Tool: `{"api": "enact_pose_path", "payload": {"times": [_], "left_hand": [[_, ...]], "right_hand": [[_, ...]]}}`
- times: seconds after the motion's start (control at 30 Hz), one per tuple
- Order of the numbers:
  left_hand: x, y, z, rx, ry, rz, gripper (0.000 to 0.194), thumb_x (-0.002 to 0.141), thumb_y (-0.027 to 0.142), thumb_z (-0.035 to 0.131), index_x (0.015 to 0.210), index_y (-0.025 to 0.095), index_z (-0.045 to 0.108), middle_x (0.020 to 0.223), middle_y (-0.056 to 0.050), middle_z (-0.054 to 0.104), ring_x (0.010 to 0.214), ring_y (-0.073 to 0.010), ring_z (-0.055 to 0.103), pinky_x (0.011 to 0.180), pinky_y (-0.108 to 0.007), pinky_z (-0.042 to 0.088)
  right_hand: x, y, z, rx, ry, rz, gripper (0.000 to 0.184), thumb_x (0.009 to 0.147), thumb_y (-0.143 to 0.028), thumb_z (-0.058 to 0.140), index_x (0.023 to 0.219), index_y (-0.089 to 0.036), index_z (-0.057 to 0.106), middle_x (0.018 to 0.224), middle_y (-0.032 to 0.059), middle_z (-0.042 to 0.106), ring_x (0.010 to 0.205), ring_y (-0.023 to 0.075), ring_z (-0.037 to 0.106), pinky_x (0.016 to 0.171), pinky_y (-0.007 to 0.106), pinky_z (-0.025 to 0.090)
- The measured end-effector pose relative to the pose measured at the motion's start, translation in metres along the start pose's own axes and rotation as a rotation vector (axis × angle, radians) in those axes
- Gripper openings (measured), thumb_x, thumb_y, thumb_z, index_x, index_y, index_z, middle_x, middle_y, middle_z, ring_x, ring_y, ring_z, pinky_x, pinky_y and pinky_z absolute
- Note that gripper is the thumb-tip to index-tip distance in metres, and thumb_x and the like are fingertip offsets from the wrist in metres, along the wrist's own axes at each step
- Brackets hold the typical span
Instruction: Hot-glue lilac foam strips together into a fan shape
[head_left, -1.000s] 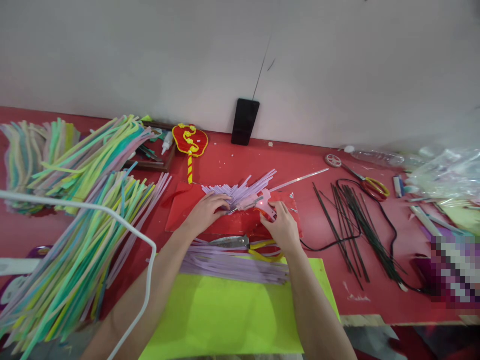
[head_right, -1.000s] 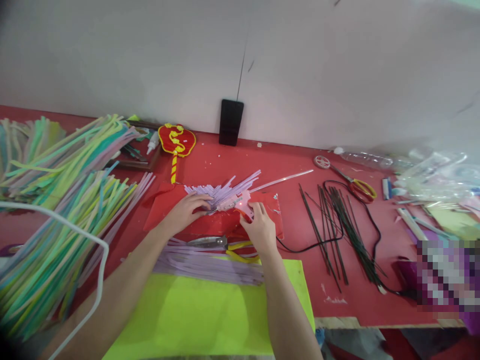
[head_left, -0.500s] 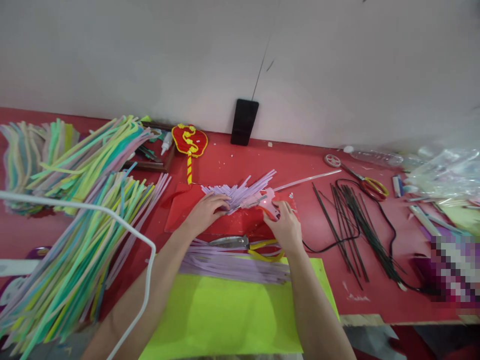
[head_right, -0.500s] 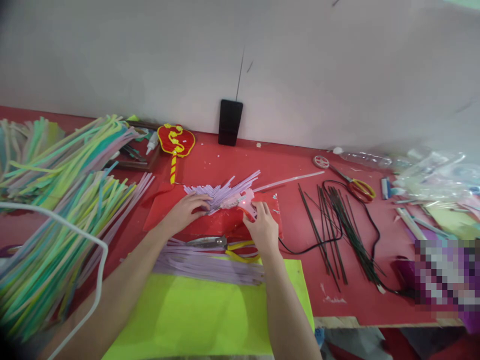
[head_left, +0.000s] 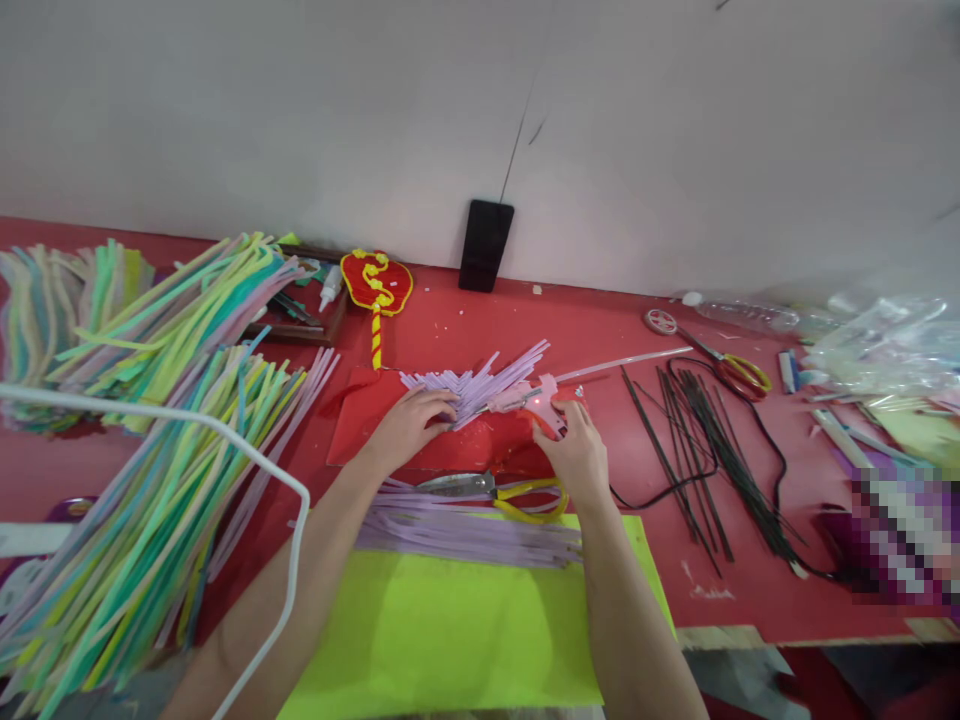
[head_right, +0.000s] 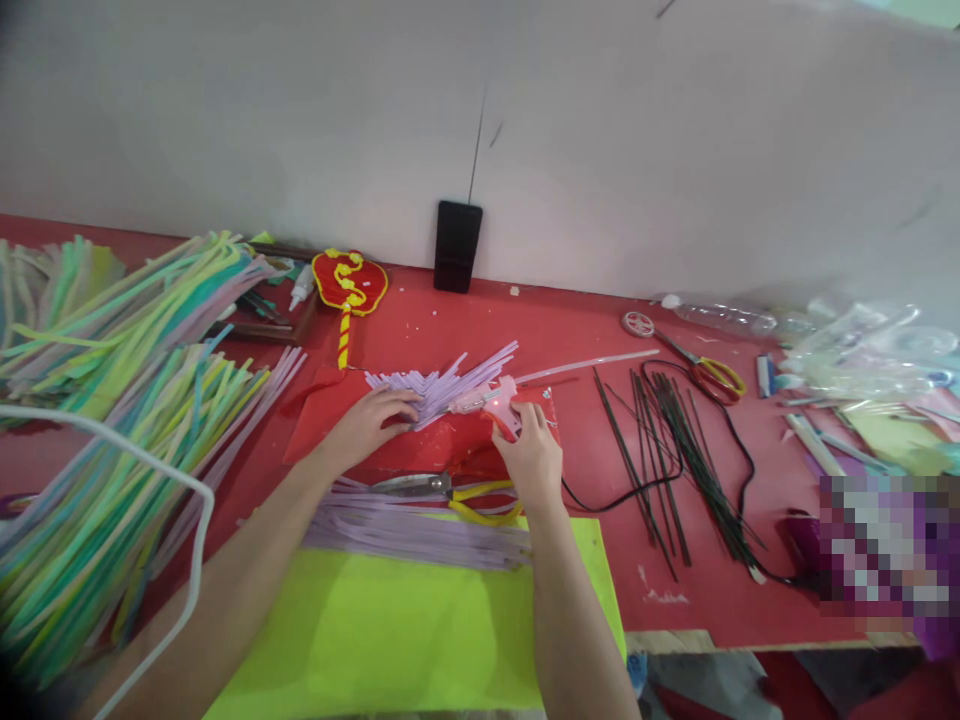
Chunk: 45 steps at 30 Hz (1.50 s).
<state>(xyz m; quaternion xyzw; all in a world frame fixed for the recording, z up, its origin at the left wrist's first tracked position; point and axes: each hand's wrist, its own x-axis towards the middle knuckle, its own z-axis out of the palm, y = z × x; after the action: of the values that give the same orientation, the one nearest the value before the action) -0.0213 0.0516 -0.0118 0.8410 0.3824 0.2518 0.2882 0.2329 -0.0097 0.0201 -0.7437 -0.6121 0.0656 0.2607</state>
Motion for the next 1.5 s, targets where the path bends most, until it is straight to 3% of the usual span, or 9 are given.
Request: {"api": "enact_pose_path", "payload": {"times": [0.6, 1.0, 1.17, 1.5], "left_hand": [[0.0, 0.0, 0.0, 0.002, -0.002, -0.004, 0.01, 0.081, 0.017, 0.061, 0.09, 0.021, 0.063, 0.12, -0.005, 0.063, 0.116, -0.0185, 0.054, 0.108, -0.044, 0.03], [0.0, -0.001, 0.0, -0.021, 0.009, 0.008, 0.008, 0.082, 0.018, 0.06, 0.089, 0.02, 0.063, 0.119, -0.006, 0.063, 0.115, -0.0195, 0.054, 0.107, -0.045, 0.031], [0.0, -0.002, 0.001, -0.025, 0.0, 0.003, 0.008, 0.082, 0.018, 0.06, 0.089, 0.021, 0.063, 0.12, -0.005, 0.063, 0.115, -0.0187, 0.054, 0.108, -0.044, 0.029], [0.0, -0.003, 0.0, -0.017, -0.009, 0.003, 0.008, 0.083, 0.019, 0.058, 0.09, 0.021, 0.063, 0.121, -0.004, 0.062, 0.116, -0.0176, 0.053, 0.109, -0.044, 0.027]], "right_hand": [[0.002, 0.008, -0.002, -0.023, 0.025, 0.064, 0.031, 0.074, -0.036, 0.057, 0.103, -0.025, 0.054, 0.106, 0.0041, 0.062, 0.083, 0.0192, 0.059, 0.061, 0.027, 0.04], [0.005, 0.015, 0.001, 0.016, 0.069, 0.075, 0.034, 0.074, -0.038, 0.055, 0.104, -0.022, 0.054, 0.105, 0.0076, 0.061, 0.089, 0.0212, 0.057, 0.071, 0.031, 0.044], [0.005, 0.018, 0.003, -0.002, 0.099, 0.095, 0.034, 0.074, -0.04, 0.055, 0.102, -0.021, 0.054, 0.102, 0.0073, 0.062, 0.081, 0.0192, 0.057, 0.07, 0.03, 0.044], [0.005, 0.014, 0.0, 0.004, 0.106, 0.187, 0.038, 0.072, -0.042, 0.057, 0.105, -0.022, 0.054, 0.108, 0.0066, 0.062, 0.084, 0.021, 0.058, 0.067, 0.03, 0.042]]}}
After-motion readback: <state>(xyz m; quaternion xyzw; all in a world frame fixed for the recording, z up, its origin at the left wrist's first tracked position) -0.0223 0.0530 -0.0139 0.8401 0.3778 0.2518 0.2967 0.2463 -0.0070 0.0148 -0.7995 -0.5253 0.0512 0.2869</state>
